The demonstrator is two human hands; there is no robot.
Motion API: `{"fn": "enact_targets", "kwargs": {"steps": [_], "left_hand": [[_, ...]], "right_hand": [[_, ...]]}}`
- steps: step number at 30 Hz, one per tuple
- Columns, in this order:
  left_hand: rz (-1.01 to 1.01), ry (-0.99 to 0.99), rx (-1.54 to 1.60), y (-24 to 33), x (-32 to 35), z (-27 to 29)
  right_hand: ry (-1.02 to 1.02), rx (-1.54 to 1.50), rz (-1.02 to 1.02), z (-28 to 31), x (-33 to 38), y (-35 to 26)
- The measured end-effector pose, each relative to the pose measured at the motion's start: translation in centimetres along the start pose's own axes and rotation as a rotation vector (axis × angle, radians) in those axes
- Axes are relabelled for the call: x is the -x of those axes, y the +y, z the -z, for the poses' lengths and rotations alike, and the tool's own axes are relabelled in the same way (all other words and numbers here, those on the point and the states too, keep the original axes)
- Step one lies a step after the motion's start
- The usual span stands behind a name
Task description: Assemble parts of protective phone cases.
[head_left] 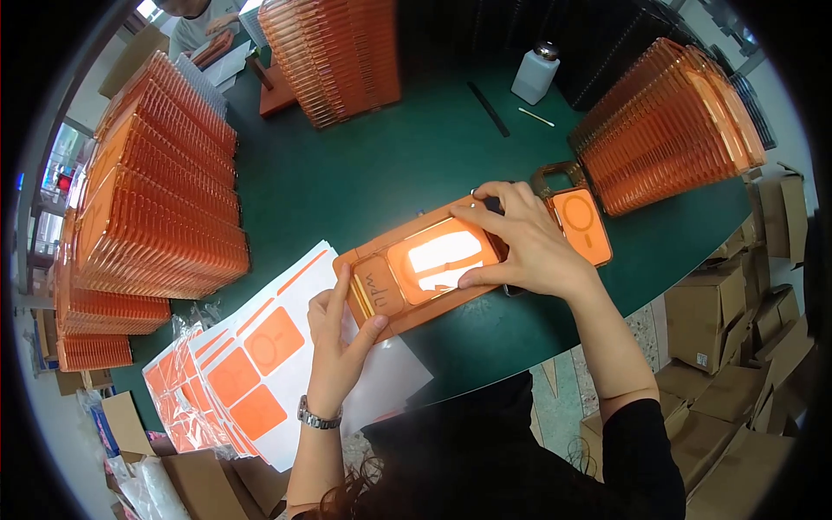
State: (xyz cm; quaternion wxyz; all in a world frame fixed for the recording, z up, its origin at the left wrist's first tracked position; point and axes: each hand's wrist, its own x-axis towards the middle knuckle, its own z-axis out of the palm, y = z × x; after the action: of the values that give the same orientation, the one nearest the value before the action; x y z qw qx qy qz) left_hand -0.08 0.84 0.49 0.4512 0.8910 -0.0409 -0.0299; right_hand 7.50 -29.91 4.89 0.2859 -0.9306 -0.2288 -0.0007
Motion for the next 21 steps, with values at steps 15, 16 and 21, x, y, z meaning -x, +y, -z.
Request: {"fn": "enact_targets", "kwargs": {"steps": [15,16,21], "left_hand": [[-0.734,0.136,-0.412,1.8,-3.9,1.7],[-0.702,0.270,-0.202,3.0,-4.4,1.4],[-0.571,0.414,-0.056,3.7,-1.1,3.2]], "right_hand": [[0.024,-0.180,0.365,0.0,-1.3,-1.3],[0.133,-0.126,0.332,1.0,-1.0,-1.3],[0.504,0.251,-0.516,3.5,3.1,3.4]]}}
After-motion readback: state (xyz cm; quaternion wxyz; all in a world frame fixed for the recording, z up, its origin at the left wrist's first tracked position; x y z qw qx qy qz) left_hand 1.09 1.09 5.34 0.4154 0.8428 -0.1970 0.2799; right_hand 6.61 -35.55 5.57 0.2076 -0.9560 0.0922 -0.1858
